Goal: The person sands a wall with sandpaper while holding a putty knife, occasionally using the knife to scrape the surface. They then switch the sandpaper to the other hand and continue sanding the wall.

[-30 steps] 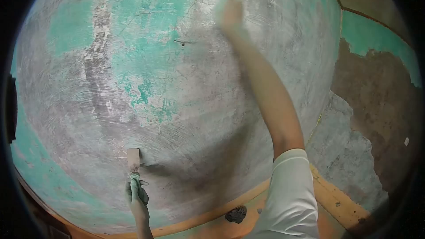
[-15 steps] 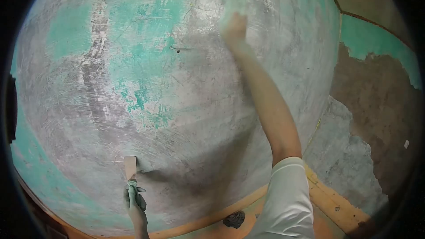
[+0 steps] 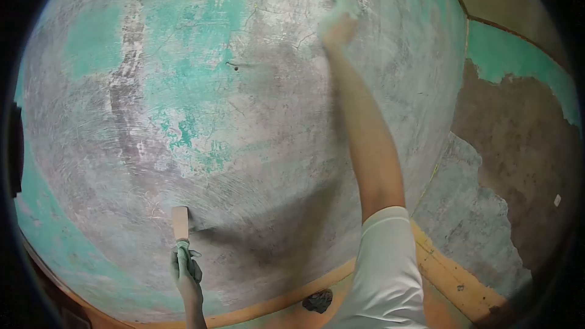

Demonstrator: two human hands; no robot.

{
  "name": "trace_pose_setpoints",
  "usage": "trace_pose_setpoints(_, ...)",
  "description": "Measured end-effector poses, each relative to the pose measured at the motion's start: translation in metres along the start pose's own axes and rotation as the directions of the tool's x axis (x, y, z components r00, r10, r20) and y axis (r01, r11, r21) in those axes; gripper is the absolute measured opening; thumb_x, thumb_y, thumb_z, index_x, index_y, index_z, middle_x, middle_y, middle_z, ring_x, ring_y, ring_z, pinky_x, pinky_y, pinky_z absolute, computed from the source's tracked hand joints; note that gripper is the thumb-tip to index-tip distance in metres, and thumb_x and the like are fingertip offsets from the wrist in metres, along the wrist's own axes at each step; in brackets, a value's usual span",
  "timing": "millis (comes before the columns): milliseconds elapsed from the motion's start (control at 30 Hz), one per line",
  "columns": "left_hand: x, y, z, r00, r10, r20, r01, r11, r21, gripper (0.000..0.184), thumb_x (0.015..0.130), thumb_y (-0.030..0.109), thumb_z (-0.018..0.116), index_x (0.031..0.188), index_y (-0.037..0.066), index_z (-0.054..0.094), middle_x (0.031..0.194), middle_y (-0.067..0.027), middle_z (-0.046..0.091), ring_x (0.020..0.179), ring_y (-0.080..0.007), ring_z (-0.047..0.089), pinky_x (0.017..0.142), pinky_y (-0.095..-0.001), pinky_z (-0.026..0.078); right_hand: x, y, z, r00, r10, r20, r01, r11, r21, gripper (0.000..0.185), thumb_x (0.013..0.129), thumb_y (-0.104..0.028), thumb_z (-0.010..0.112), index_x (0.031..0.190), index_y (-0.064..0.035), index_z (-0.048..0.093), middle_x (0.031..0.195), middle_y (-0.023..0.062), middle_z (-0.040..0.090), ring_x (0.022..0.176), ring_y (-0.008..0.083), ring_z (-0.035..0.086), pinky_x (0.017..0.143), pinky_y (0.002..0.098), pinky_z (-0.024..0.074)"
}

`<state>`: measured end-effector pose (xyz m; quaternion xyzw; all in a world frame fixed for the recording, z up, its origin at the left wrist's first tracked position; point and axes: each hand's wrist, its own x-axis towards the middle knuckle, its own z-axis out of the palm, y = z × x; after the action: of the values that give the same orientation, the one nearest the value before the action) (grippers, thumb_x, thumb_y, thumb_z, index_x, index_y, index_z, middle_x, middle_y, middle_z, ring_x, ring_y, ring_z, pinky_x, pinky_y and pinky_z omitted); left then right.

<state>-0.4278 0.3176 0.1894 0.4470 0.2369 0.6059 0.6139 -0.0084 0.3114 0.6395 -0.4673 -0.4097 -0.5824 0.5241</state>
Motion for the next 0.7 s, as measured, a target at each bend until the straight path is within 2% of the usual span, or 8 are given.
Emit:
trace_pose_setpoints(100,0.000,-0.007,0.003,1.000,-0.002,-0.007,0.002,1.000,-0.006,0.017,0.112,0.024,0.049,0.104,0.010,0.053,0.082,-0.0026,0.064,0.044,-0.0001,0.029,0.038,-0.0216,0.018,-0.035,-0.017,0.004,0.924,-0.379,-0.039,0.380,0.910,0.168,0.047,0.093,0.004,0.045,0.138,-0.0034,0.059,0.140,0.0234,0.061,0.126,0.0379,0.060,0.110,0.0467,0.0458)
trace_pose_setpoints(167,0.002,-0.011,0.005,1.000,-0.006,-0.011,0.006,1.000,-0.010,0.016,0.112,0.023,0.049,0.104,0.010,0.053,0.082,-0.0027,0.064,0.044,0.0001,0.028,0.038,-0.0214,0.018,-0.078,-0.022,-0.023,0.860,-0.505,0.076,0.480,0.850,0.217,0.047,0.093,0.005,0.045,0.137,-0.0032,0.060,0.140,0.0235,0.060,0.125,0.0380,0.061,0.112,0.0450,0.0456)
trace_pose_setpoints(267,0.001,-0.010,0.002,1.000,-0.010,-0.010,0.010,1.000,0.005,0.016,0.112,0.023,0.049,0.104,0.009,0.053,0.082,-0.0030,0.064,0.044,0.0003,0.028,0.038,-0.0213,0.018,-0.104,0.048,-0.054,0.831,-0.263,0.490,0.280,0.959,0.041,0.045,0.097,0.004,0.044,0.139,-0.0033,0.060,0.141,0.0219,0.060,0.130,0.0373,0.059,0.113,0.0424,0.0454)
trace_pose_setpoints(333,0.000,-0.008,0.002,1.000,-0.009,-0.001,0.009,1.000,0.001,0.017,0.112,0.023,0.049,0.103,0.009,0.053,0.082,-0.0033,0.064,0.044,0.0003,0.028,0.038,-0.0213,0.018,-0.070,0.050,-0.063,0.936,-0.278,0.216,0.275,0.960,0.041,0.045,0.097,0.003,0.046,0.140,-0.0041,0.060,0.139,0.0204,0.063,0.129,0.0373,0.060,0.112,0.0409,0.0469)
trace_pose_setpoints(467,0.001,-0.015,0.003,0.999,0.019,-0.031,-0.019,1.000,0.022,0.018,0.112,0.024,0.048,0.106,0.008,0.054,0.081,-0.0038,0.064,0.044,0.0000,0.028,0.038,-0.0214,0.018,-0.006,0.047,-0.017,0.990,-0.131,-0.047,0.134,0.989,0.066,0.042,0.095,-0.001,0.049,0.133,-0.0051,0.066,0.133,0.0215,0.066,0.123,0.0393,0.063,0.106,0.0450,0.0480)
trace_pose_setpoints(533,0.001,-0.022,0.004,0.998,0.039,-0.040,-0.038,0.999,0.029,0.020,0.112,0.025,0.047,0.109,0.007,0.056,0.081,-0.0043,0.064,0.044,-0.0001,0.028,0.038,-0.0215,0.018,-0.008,0.008,0.000,0.952,-0.295,-0.084,0.293,0.956,-0.027,0.040,0.095,0.000,0.048,0.129,-0.0046,0.067,0.129,0.0208,0.068,0.113,0.0403,0.067,0.100,0.0452,0.0524)
trace_pose_setpoints(633,0.002,-0.034,0.009,0.998,0.004,-0.058,-0.004,1.000,-0.014,0.026,0.113,0.028,0.046,0.117,0.006,0.057,0.081,-0.0046,0.063,0.044,-0.0002,0.028,0.038,-0.0216,0.018,-0.080,-0.032,-0.007,0.940,-0.332,0.083,0.301,0.918,0.259,0.037,0.095,0.001,0.049,0.126,-0.0052,0.067,0.125,0.0201,0.069,0.103,0.0398,0.070,0.089,0.0431,0.0572)
trace_pose_setpoints(700,0.001,-0.037,0.015,1.000,0.012,-0.024,-0.011,1.000,0.019,0.029,0.113,0.030,0.045,0.120,0.005,0.058,0.080,-0.0046,0.062,0.043,-0.0003,0.028,0.039,-0.0216,0.018,-0.109,-0.024,-0.025,0.894,-0.437,0.094,0.400,0.876,0.270,0.036,0.096,0.001,0.048,0.126,-0.0047,0.066,0.125,0.0211,0.068,0.106,0.0394,0.070,0.089,0.0422,0.0573)
